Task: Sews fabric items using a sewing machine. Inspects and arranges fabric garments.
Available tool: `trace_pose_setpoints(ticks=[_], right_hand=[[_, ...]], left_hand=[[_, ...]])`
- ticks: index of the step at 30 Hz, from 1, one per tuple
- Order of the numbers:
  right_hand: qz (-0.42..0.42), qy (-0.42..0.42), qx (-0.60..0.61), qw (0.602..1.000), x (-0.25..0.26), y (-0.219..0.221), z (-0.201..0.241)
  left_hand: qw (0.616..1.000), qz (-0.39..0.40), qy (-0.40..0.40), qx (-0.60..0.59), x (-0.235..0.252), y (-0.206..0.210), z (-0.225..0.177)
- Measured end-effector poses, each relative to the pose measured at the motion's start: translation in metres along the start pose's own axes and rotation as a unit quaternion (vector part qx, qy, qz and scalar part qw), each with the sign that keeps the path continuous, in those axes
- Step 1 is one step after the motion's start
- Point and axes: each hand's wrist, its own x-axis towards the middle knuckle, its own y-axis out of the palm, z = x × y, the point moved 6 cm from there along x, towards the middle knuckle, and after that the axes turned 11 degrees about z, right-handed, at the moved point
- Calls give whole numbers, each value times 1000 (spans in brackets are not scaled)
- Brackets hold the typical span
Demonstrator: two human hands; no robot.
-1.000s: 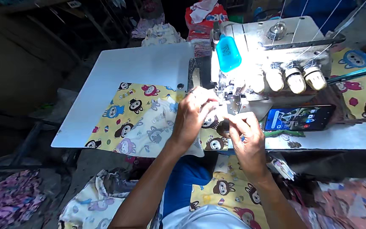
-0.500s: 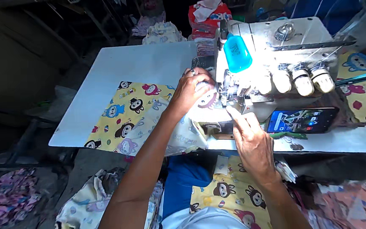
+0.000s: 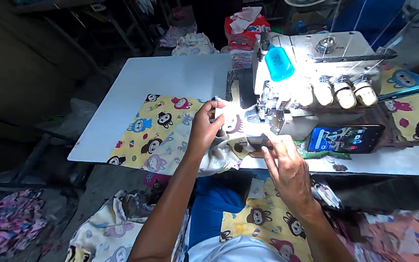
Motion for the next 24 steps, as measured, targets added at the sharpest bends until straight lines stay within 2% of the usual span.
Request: trace_pose_setpoints(ticks=[3, 6, 10, 14, 17, 20, 22, 24], right_hand=[[5, -22, 32, 999, 5, 1, 7], [12, -48, 86, 995, 15, 2, 12], [84, -101, 190, 973, 28, 3, 11], [139, -98, 175, 970, 27, -1, -4], [115, -79, 104, 985, 27, -17, -22], [73, -59, 45, 995, 31, -30, -35], [42, -46, 56, 996, 34, -31, -36], [31, -30, 132, 990, 32, -25, -31]], left_hand=[[1000, -4, 20, 2, -38, 5, -6], [994, -45, 85, 48, -62, 12, -8], [969, -92, 183, 137, -86, 27, -20], [947, -42, 248, 202, -97, 55, -26], [923, -6, 283, 261, -92, 77, -29], [905, -8, 297, 305, -82, 90, -37], [906, -30, 298, 298, -76, 92, -42], [925, -69, 294, 230, -76, 83, -47]])
